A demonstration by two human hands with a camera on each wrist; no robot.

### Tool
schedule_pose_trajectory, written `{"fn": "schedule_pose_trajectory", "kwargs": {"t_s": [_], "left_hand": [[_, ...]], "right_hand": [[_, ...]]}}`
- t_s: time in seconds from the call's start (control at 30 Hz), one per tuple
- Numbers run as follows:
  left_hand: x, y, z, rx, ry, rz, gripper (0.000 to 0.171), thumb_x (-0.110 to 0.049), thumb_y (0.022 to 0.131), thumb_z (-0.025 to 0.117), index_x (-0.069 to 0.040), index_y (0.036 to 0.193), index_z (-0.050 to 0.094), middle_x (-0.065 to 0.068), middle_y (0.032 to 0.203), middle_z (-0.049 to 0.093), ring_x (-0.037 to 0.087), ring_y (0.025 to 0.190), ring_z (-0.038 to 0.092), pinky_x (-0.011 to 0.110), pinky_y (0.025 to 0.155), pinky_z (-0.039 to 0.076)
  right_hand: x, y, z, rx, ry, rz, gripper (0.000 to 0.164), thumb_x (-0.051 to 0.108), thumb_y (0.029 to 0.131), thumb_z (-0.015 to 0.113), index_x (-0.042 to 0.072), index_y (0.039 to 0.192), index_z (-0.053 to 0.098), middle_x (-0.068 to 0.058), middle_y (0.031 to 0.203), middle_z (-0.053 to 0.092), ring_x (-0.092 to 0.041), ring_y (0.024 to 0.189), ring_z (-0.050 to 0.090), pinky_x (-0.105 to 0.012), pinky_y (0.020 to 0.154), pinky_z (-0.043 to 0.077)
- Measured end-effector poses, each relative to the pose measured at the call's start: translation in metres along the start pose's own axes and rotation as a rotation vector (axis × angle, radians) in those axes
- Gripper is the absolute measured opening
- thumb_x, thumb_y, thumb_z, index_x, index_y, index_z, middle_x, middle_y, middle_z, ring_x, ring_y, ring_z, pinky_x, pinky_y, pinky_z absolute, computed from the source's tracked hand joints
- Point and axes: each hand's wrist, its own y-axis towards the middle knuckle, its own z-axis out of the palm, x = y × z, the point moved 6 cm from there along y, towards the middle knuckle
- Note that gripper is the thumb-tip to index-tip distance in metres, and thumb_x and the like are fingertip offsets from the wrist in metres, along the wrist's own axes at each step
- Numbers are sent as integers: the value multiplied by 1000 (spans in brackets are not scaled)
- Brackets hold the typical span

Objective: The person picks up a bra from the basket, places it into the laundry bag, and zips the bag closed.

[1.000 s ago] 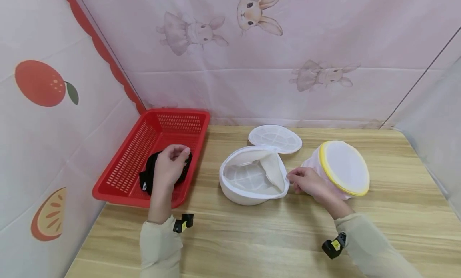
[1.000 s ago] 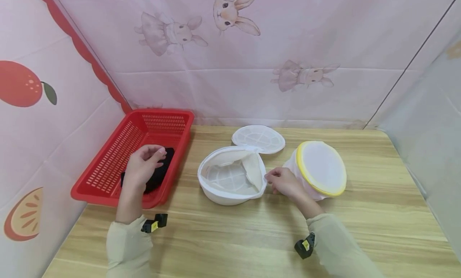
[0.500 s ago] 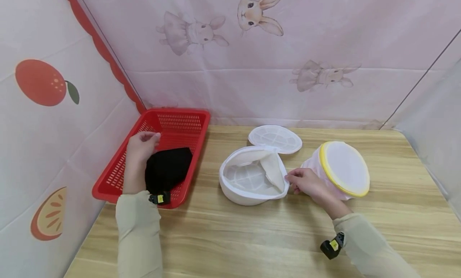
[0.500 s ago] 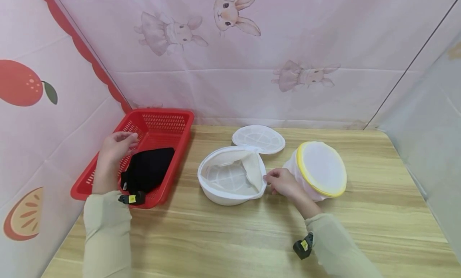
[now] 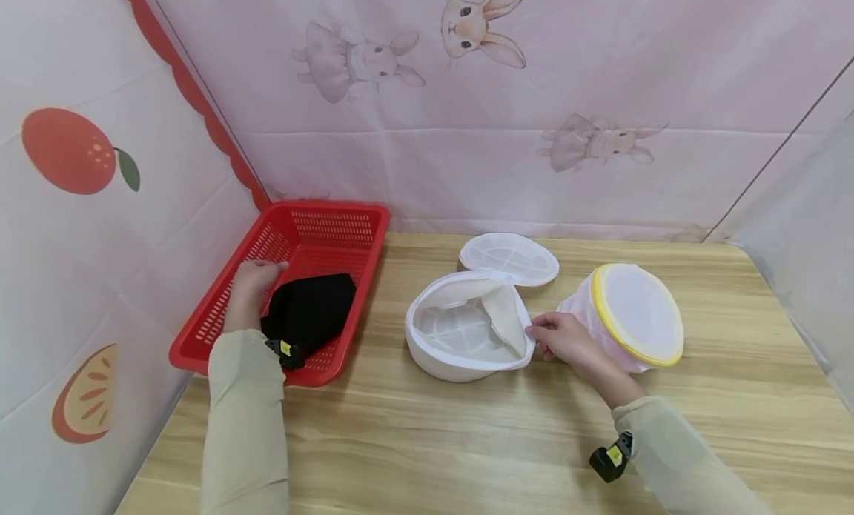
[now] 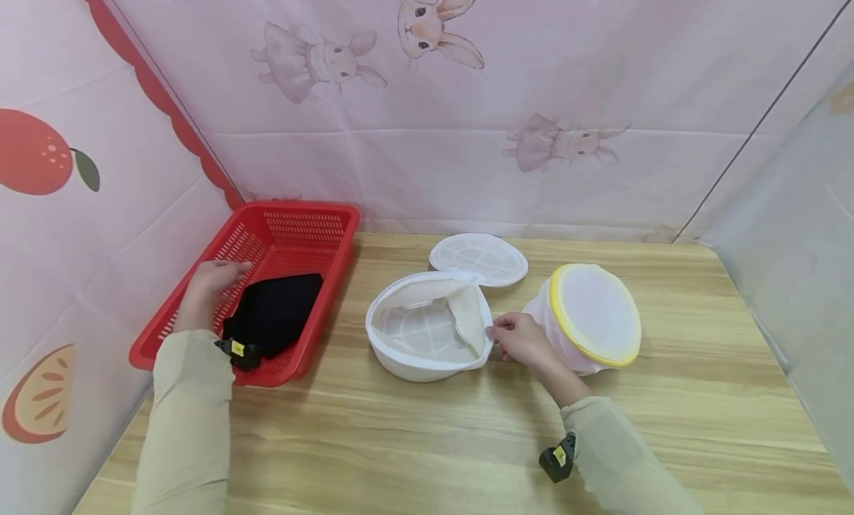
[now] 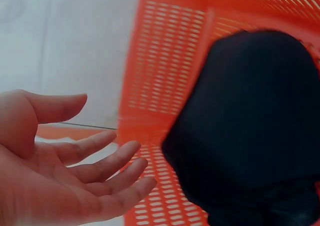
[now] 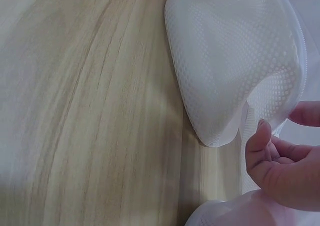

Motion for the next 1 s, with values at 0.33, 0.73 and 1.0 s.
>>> {"fn": "schedule_pose_trajectory", "kwargs": {"t_s": [0.33,0.73,1.0], "left_hand": [[23,17,13,82,-22,-42,39,-25,92,49,3,116,38,14,103,34,32,94,36,44,85,37],[25,19,17,119,-1,-15,13,-14,90,50,-1,92,48,16,105,37,32,98,34,45,92,33],[25,16,17,125,-13,-10,12,-13,90,50,-1,93,52,16,104,40,34,101,35,46,96,32]], "right_hand": [[0,-2,0,3,14,-12,28,8,89,53,-12,108,52,-1,66,51,-9,58,48,-24,54,45],[-1,-3,-2,11,15,-43,27,8,89,54,-13,107,52,-3,69,51,-10,58,48,-25,54,46],[-1,-4,-2,16,13,-32,27,10,89,56,-11,106,54,-6,71,53,-10,59,49,-25,54,45]]}}
